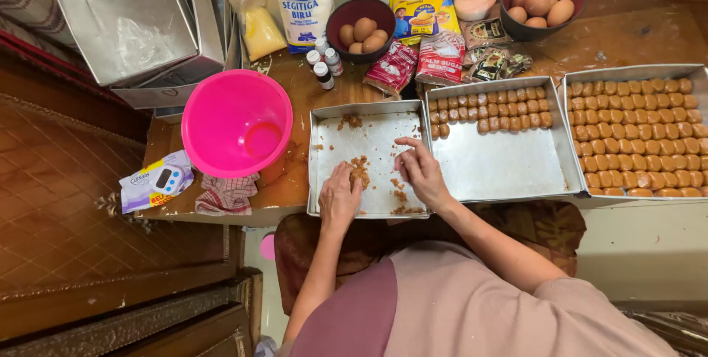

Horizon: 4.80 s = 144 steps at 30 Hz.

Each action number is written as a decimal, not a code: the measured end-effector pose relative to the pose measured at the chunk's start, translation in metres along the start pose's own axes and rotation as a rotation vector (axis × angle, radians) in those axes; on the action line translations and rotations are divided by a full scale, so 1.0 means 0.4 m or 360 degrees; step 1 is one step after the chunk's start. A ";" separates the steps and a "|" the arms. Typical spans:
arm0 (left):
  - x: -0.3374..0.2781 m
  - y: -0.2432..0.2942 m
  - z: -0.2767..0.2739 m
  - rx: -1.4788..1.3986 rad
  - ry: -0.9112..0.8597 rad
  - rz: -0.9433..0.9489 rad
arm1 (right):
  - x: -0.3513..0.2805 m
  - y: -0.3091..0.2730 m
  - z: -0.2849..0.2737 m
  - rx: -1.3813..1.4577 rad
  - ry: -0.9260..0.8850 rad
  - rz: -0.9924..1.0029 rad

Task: Shaping small pieces of dough into balls and placing them in a baking tray

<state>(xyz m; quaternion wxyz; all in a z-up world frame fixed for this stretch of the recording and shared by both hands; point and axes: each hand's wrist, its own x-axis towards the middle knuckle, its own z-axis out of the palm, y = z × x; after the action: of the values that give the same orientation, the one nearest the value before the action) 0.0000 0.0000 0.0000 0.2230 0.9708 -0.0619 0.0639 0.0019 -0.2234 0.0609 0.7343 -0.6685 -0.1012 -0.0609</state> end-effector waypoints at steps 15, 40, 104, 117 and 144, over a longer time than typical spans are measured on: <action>-0.012 -0.019 0.023 0.0055 -0.0010 0.0009 | -0.028 -0.069 -0.029 0.0461 0.0045 0.0342; 0.069 0.388 -0.162 -0.3602 -0.0684 -0.0997 | 0.024 -0.026 0.019 -0.1174 -0.0464 -0.0857; 0.088 0.396 -0.250 -0.3509 -0.1167 -0.0542 | 0.046 -0.068 -0.019 -0.1521 -0.0302 -0.1047; 0.154 0.362 -0.235 -0.3410 -0.1126 -0.0715 | -0.028 0.033 -0.058 -0.1414 -0.0332 -0.1167; 0.151 0.328 -0.172 -0.3541 -0.0928 -0.0827 | -0.090 -0.126 0.060 -0.1655 -0.0221 -0.1382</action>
<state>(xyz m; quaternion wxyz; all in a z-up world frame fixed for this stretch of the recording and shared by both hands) 0.0335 -0.0922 0.1263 0.9306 0.2033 0.0673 -0.2969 -0.0461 -0.2061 0.1035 0.2183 -0.8356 -0.3648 -0.3479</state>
